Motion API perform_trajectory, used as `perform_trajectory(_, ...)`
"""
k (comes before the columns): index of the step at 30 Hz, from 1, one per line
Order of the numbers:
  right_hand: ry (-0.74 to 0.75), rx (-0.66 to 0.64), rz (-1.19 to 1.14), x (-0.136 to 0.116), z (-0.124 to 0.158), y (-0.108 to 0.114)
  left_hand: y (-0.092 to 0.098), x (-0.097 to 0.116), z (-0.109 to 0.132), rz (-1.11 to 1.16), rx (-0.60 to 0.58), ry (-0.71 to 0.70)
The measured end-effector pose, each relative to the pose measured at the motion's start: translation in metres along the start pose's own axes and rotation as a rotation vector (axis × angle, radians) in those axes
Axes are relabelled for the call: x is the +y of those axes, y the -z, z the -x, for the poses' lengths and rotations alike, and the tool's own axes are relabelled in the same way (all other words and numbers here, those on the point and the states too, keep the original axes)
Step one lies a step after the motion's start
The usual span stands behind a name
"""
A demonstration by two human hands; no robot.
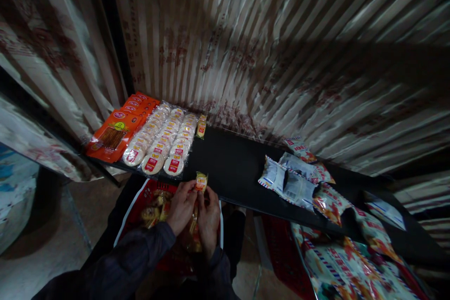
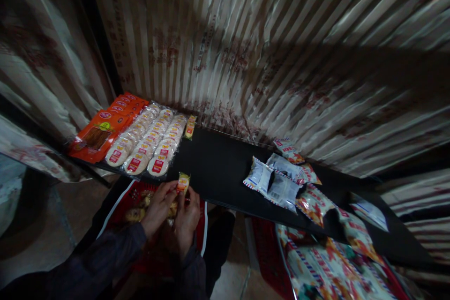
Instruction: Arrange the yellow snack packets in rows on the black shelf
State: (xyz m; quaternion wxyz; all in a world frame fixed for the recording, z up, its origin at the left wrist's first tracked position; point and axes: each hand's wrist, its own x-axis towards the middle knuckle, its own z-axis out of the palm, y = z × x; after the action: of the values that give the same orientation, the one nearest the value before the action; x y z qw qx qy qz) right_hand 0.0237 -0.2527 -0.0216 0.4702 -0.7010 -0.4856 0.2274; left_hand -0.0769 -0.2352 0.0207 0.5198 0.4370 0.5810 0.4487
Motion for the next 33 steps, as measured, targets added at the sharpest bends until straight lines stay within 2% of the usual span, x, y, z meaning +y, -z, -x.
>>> perform_trajectory(9, 0.008, -0.028, 0.036, -0.005, -0.035, -0.004, -0.006, 0.015, -0.026, 0.009, -0.013, 0.001)
perform_trajectory(20, 0.075, 0.020, 0.070, 0.004, -0.069, -0.021, -0.019, 0.017, -0.060, -0.024, -0.021, -0.024)
perform_trajectory(27, 0.100, 0.017, 0.063, 0.011, -0.096, -0.032, -0.026, 0.031, -0.073, -0.050, -0.022, -0.022)
perform_trajectory(33, 0.100, 0.020, 0.079, -0.001, -0.113, -0.040, -0.029, 0.044, -0.088, -0.116, -0.035, -0.062)
